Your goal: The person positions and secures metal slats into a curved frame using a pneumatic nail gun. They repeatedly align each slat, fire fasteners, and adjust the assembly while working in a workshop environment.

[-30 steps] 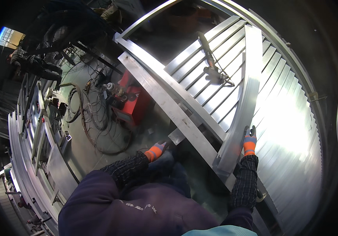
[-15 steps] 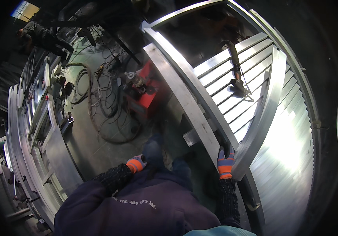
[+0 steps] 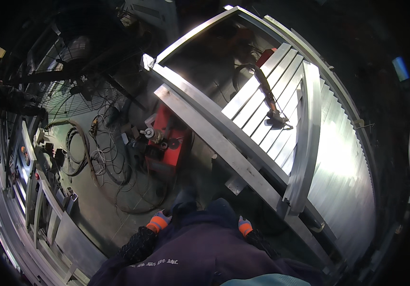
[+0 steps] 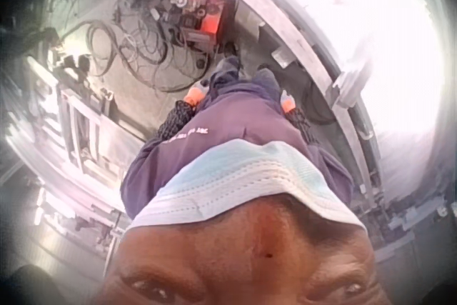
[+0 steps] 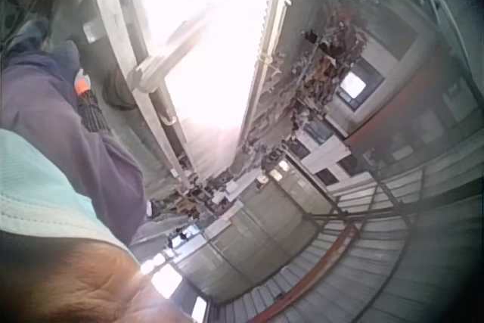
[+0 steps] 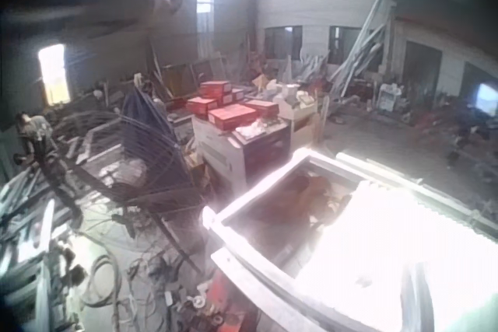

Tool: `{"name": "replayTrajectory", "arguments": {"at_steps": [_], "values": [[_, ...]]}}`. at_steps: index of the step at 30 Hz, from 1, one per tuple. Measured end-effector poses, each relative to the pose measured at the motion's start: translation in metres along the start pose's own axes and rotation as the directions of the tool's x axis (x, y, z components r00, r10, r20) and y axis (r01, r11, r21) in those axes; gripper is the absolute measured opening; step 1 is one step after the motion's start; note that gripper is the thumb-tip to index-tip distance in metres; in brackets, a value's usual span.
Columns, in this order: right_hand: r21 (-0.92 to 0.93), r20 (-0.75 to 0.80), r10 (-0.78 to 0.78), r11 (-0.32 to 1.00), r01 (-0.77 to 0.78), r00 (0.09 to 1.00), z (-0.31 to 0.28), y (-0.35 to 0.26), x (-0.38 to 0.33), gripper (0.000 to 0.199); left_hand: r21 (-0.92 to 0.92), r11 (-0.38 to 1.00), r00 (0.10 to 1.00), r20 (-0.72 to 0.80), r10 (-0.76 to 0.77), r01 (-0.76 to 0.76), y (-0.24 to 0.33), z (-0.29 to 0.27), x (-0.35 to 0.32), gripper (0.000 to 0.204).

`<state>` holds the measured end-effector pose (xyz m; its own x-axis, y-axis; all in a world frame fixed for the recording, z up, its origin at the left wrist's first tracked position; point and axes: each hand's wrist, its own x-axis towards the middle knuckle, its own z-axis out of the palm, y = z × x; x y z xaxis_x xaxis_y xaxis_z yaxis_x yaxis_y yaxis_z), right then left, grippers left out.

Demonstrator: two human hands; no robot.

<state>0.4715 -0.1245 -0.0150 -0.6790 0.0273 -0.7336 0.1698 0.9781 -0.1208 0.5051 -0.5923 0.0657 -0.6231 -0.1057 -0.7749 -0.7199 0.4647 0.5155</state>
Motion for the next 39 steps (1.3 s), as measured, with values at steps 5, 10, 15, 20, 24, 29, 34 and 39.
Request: {"name": "replayTrajectory", "arguments": {"at_steps": [5,10,15,20,24,29,34,39], "values": [[0.398,-0.17,0.101,0.917,-0.026,0.98,-0.037,-0.056,0.013,0.045,-0.138,0.989,0.997,-0.052,-0.063,0.055,-0.018,-0.013,-0.004,0.046],[0.521,-0.111,0.182,0.848,-0.099,0.977,-0.086,-0.068,-0.014,0.046,-0.095,0.993,0.998,-0.005,-0.066,0.065,-0.015,-0.024,0.001,0.039],[0.496,-0.165,0.188,0.864,-0.083,0.968,-0.111,-0.071,0.023,0.044,-0.202,0.979,0.996,-0.082,-0.017,0.0,0.015,-0.039,0.019,0.037],[0.703,-0.328,0.553,0.685,-0.192,0.766,-0.155,-0.047,0.164,0.066,0.116,0.993,0.994,-0.108,-0.015,0.028,0.055,-0.069,0.036,0.031],[0.77,0.136,0.749,0.332,-0.545,0.648,-0.18,-0.015,0.25,0.06,-0.173,0.98,0.987,-0.111,-0.118,0.097,0.071,-0.075,0.048,0.023],[0.574,0.239,0.628,0.524,-0.629,0.741,-0.19,-0.006,0.294,0.077,0.369,0.787,0.849,0.013,0.528,-0.495,0.111,-0.114,0.039,0.03],[0.481,0.336,0.688,0.462,-0.745,0.644,-0.196,0.001,0.302,0.086,-0.563,0.752,0.882,-0.084,-0.465,0.343,0.139,-0.162,0.05,0.067],[0.461,0.343,0.667,0.494,-0.737,0.662,-0.196,0.003,0.301,0.088,-0.738,0.663,0.871,-0.24,-0.429,0.123,0.104,-0.183,0.124,0.064]]}}
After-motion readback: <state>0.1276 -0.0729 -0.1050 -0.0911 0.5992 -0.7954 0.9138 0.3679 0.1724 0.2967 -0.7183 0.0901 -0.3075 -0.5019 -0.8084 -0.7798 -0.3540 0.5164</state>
